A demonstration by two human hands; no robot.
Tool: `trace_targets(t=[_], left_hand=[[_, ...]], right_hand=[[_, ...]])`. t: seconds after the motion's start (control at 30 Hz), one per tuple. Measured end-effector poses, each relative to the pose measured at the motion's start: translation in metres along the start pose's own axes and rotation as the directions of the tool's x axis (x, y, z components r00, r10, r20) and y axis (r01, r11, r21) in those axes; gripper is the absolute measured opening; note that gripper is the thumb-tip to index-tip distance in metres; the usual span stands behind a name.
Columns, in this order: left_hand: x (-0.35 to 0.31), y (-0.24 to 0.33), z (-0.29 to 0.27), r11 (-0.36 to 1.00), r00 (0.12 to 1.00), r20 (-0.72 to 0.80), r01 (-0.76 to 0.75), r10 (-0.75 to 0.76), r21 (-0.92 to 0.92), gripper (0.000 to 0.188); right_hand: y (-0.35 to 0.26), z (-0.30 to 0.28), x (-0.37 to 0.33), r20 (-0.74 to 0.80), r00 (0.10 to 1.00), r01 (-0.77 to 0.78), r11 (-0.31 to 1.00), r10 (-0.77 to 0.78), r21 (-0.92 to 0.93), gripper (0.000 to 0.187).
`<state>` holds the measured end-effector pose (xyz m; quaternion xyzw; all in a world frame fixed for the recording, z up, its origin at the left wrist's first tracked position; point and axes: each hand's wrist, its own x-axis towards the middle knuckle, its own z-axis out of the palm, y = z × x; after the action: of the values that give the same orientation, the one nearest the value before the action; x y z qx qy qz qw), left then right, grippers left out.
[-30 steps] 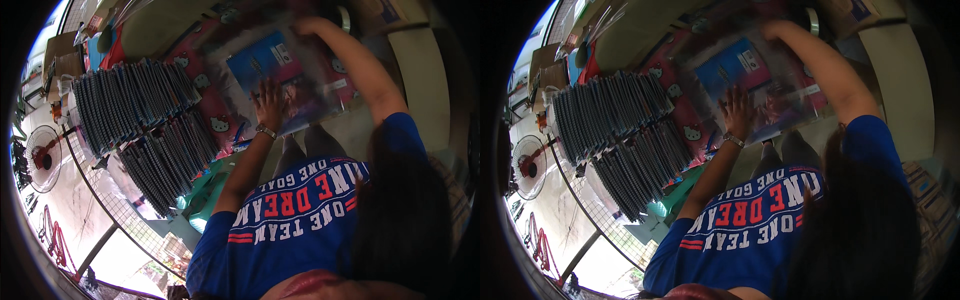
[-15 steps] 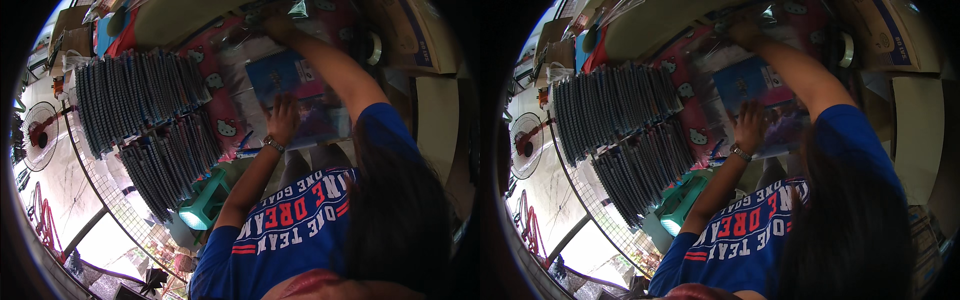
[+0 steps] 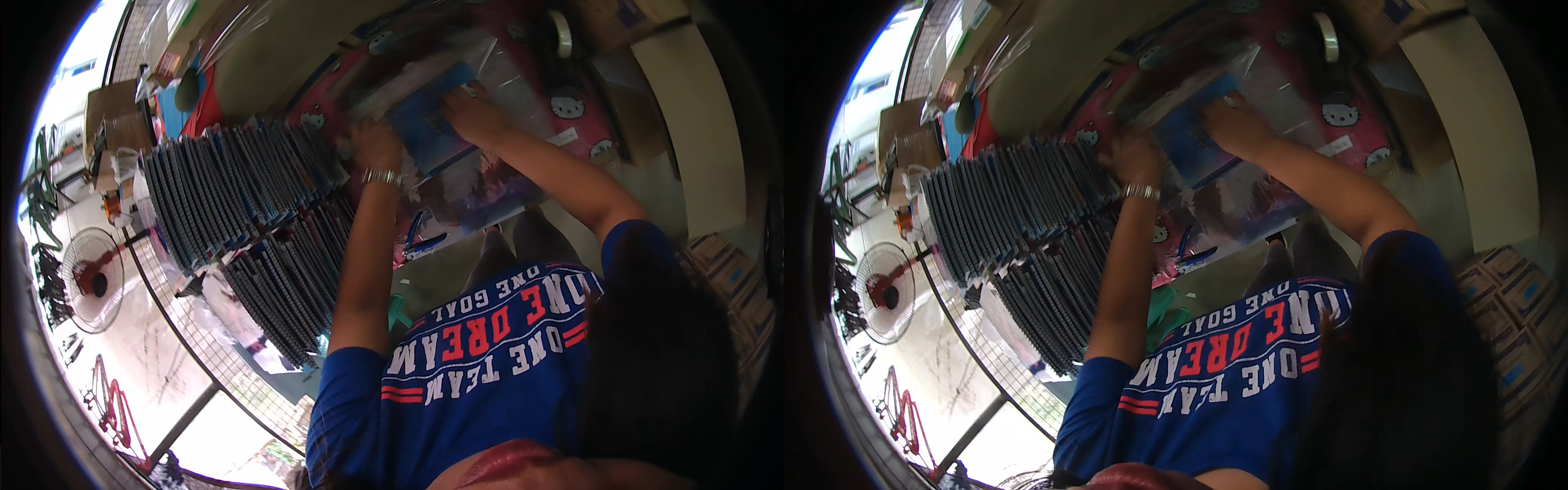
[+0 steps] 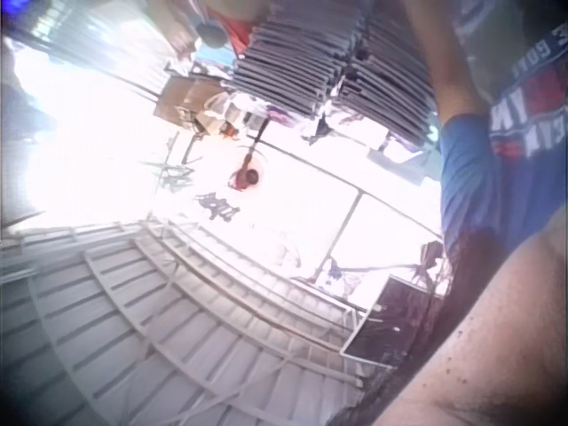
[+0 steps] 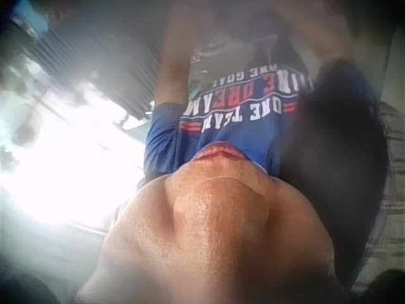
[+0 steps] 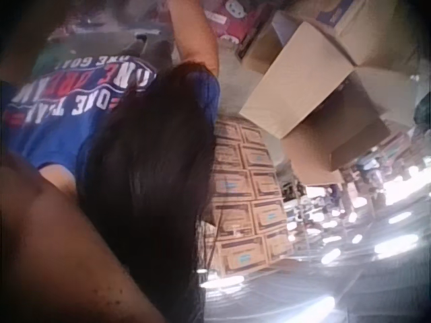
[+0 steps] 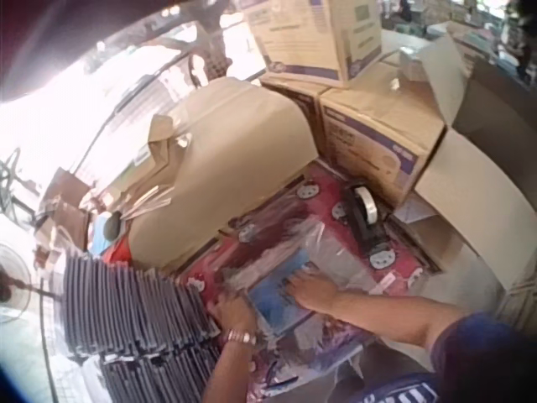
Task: The person picks up stacks of notebooks from a pile, places them inside individual clear plastic bags, and then seals the bags using tape from a dispenser.
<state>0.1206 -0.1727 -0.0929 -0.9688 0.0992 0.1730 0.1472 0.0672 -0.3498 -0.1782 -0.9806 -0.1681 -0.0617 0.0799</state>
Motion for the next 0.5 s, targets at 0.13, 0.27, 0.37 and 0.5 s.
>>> trace_targets(t=[0.13, 0.27, 0.37, 0.5], left_hand=[[-0.045, 0.005, 0.029, 0.992, 0.914, -0.398, -0.11, 0.079, -0.054, 0.042], [-0.008, 0.035, 0.061, 0.915, 0.823, -0.503, -0.378, 0.265, -0.137, 0.046], [-0.002, 0.047, 0.059, 0.867, 0.874, -0.41, -0.4, 0.262, -0.296, 0.043], [0.007, 0.045, 0.062, 0.873, 0.858, -0.434, -0.411, 0.273, -0.262, 0.04]], right_hand=[[-0.005, -0.007, -0.006, -0.042, 0.999, -0.002, 0.999, 0.004, 0.042, 0.031], [0.007, -0.01, 0.015, -0.309, 0.941, 0.065, 0.968, -0.14, -0.242, 0.028], [0.051, -0.043, 0.003, -0.285, 0.943, -0.273, 0.889, 0.171, -0.367, 0.03], [0.068, -0.064, -0.073, -0.309, 0.806, -0.554, 0.827, 0.505, -0.093, 0.038]])
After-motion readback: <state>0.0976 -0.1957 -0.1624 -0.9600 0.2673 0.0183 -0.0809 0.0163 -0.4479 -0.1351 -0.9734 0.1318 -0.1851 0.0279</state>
